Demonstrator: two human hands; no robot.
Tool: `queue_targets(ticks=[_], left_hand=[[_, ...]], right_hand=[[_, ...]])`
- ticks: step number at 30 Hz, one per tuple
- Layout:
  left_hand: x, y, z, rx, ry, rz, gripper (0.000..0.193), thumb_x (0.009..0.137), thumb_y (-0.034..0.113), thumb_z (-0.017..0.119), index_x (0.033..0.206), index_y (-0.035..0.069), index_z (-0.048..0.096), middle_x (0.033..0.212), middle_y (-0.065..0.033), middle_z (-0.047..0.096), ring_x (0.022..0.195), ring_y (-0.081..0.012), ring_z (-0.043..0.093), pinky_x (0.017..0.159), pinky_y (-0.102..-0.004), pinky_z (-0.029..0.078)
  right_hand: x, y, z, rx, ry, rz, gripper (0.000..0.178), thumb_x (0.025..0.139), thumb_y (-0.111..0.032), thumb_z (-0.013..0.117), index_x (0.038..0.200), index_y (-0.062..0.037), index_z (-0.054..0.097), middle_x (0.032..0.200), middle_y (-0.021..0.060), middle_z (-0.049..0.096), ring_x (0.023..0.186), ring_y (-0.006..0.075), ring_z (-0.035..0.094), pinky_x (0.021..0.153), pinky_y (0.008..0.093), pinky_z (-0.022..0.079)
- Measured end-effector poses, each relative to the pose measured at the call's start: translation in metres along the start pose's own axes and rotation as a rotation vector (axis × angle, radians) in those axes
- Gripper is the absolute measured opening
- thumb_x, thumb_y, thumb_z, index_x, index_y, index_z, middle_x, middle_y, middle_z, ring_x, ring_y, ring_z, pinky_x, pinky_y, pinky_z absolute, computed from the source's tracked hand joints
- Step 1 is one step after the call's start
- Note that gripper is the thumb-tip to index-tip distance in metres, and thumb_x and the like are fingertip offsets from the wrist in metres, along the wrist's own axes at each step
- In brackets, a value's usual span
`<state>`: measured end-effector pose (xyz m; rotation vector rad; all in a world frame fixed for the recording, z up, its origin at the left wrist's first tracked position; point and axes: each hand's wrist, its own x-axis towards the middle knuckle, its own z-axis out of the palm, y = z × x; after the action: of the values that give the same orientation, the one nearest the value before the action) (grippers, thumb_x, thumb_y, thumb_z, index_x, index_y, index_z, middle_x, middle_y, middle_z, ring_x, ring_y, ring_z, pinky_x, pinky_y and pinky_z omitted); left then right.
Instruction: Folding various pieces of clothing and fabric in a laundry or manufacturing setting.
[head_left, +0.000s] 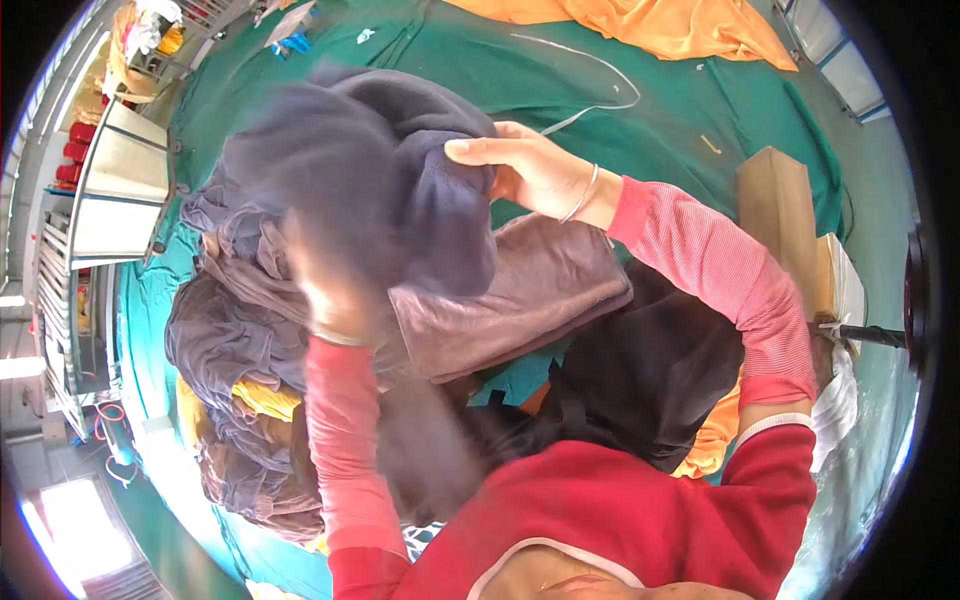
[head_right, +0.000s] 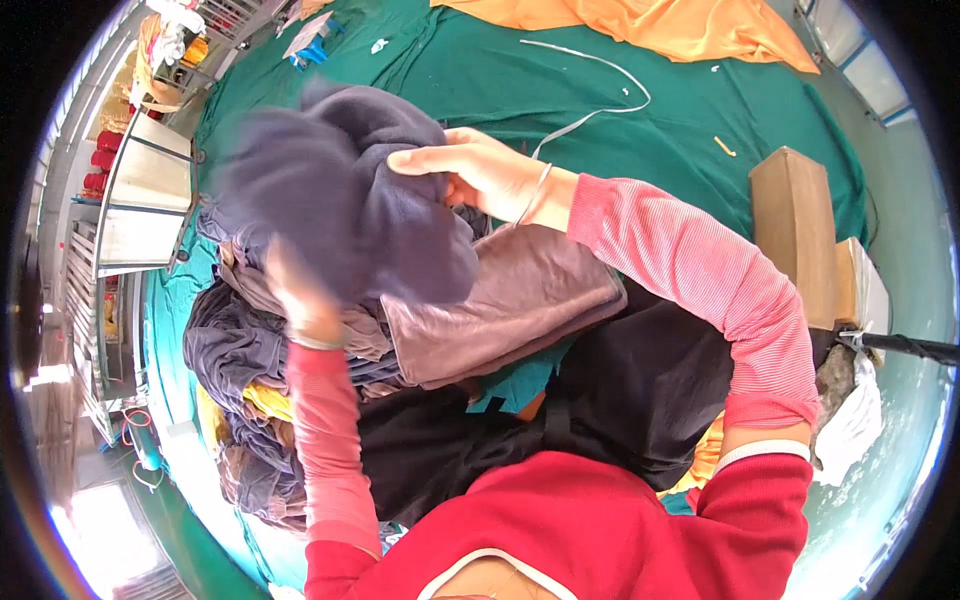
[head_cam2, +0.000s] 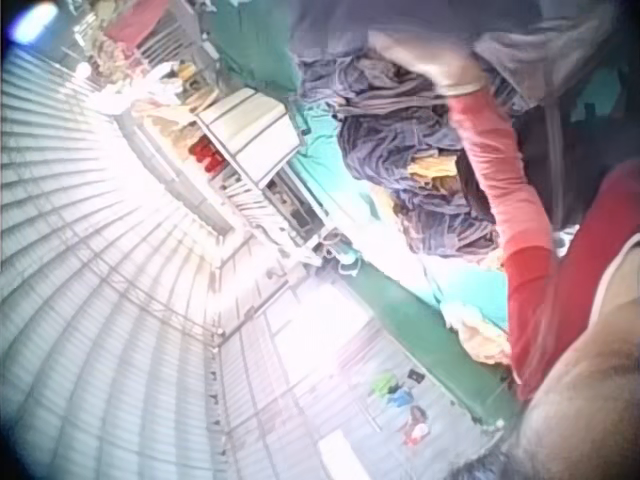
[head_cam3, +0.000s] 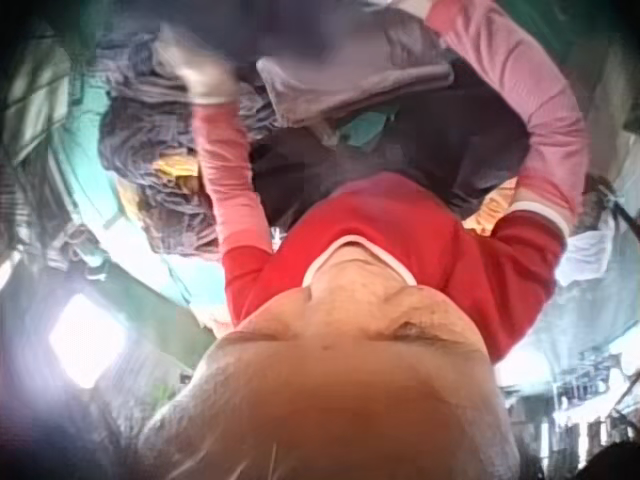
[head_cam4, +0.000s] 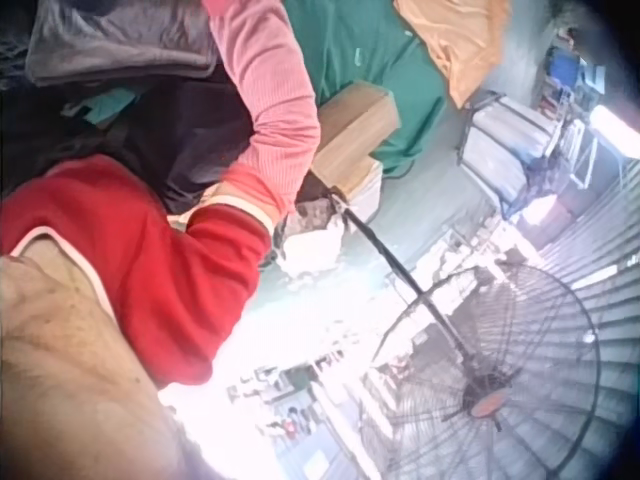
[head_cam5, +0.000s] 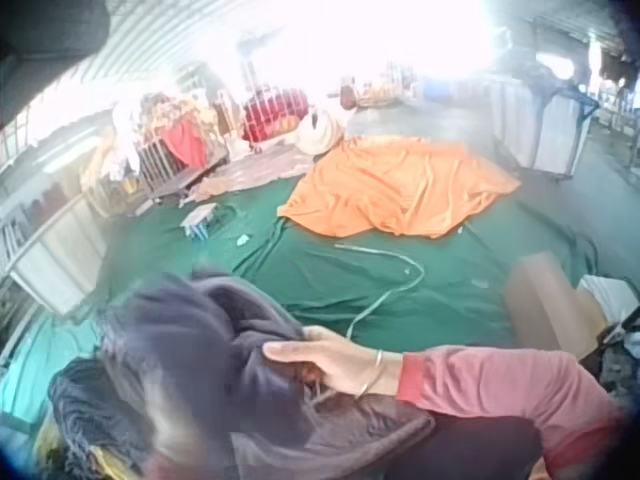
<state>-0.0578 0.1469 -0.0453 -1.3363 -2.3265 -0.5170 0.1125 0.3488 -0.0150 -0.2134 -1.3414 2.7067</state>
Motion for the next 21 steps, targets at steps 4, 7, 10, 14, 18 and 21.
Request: queue_targets(ticks=[4,7,10,14,18,21], left_hand=[[-0.005,0.048,0.001,-1.823,-0.583,-0.725,0.050,0.090,0.036,0.047,0.126,0.001,0.045,0.126,-0.0109,0.051,0.117,-0.0268,0.047,0.101,-0.0431,0.034],[-0.003,0.038,-0.006,-2.284,-0.625,-0.866,0.044,0.089,0.029,0.051,0.124,0.001,0.048,0.123,-0.0106,0.053,0.115,-0.0246,0.049,0.099,-0.0414,0.035],[0.020,0.035,-0.023,-1.930,-0.255,-0.699,0.037,0.088,0.021,0.052,0.120,0.001,0.050,0.118,-0.0109,0.056,0.110,-0.0215,0.053,0.096,-0.0363,0.039],[0.033,0.017,-0.034,-1.891,-0.104,-0.646,0.034,0.091,0.024,0.048,0.114,0.000,0.053,0.117,-0.0099,0.057,0.109,-0.0239,0.053,0.095,-0.0390,0.039],[0.038,0.019,-0.045,-1.830,-0.007,-0.618,0.027,0.087,0.023,0.056,0.107,0.004,0.058,0.106,-0.0061,0.061,0.096,-0.0183,0.058,0.083,-0.0324,0.046],[0.044,0.024,-0.057,-1.795,0.037,-0.594,0.024,0.086,0.022,0.060,0.103,0.005,0.060,0.101,-0.0047,0.062,0.092,-0.0159,0.060,0.080,-0.0297,0.047]], right_hand=[[-0.003,-0.010,-0.017,0.074,0.113,-0.095,0.028,0.081,-0.022,0.066,0.100,-0.0021,0.062,0.096,0.0039,0.064,0.084,0.0104,0.061,0.077,0.0247,0.049],[-0.010,-0.021,-0.035,0.154,0.163,-0.104,0.023,0.082,-0.015,0.063,0.098,0.0007,0.061,0.095,0.0081,0.064,0.082,0.0158,0.063,0.078,0.0298,0.051],[-0.017,-0.030,-0.050,0.267,0.195,-0.114,0.024,0.083,-0.013,0.060,0.103,-0.0001,0.059,0.096,0.0095,0.064,0.085,0.0180,0.063,0.078,0.0311,0.052],[-0.031,-0.044,-0.065,0.254,0.059,-0.298,0.039,0.092,-0.027,0.047,0.124,-0.0050,0.049,0.121,0.0053,0.055,0.107,0.0169,0.053,0.095,0.0348,0.041],[-0.046,-0.066,-0.075,0.163,0.116,-0.401,0.049,0.093,-0.027,0.043,0.137,-0.0058,0.035,0.134,0.0043,0.043,0.111,0.0175,0.049,0.098,0.0332,0.036],[-0.062,-0.074,-0.089,0.166,0.003,-0.389,0.043,0.094,-0.020,0.043,0.134,-0.0052,0.039,0.122,0.0056,0.053,0.108,0.0155,0.051,0.095,0.0297,0.038]])
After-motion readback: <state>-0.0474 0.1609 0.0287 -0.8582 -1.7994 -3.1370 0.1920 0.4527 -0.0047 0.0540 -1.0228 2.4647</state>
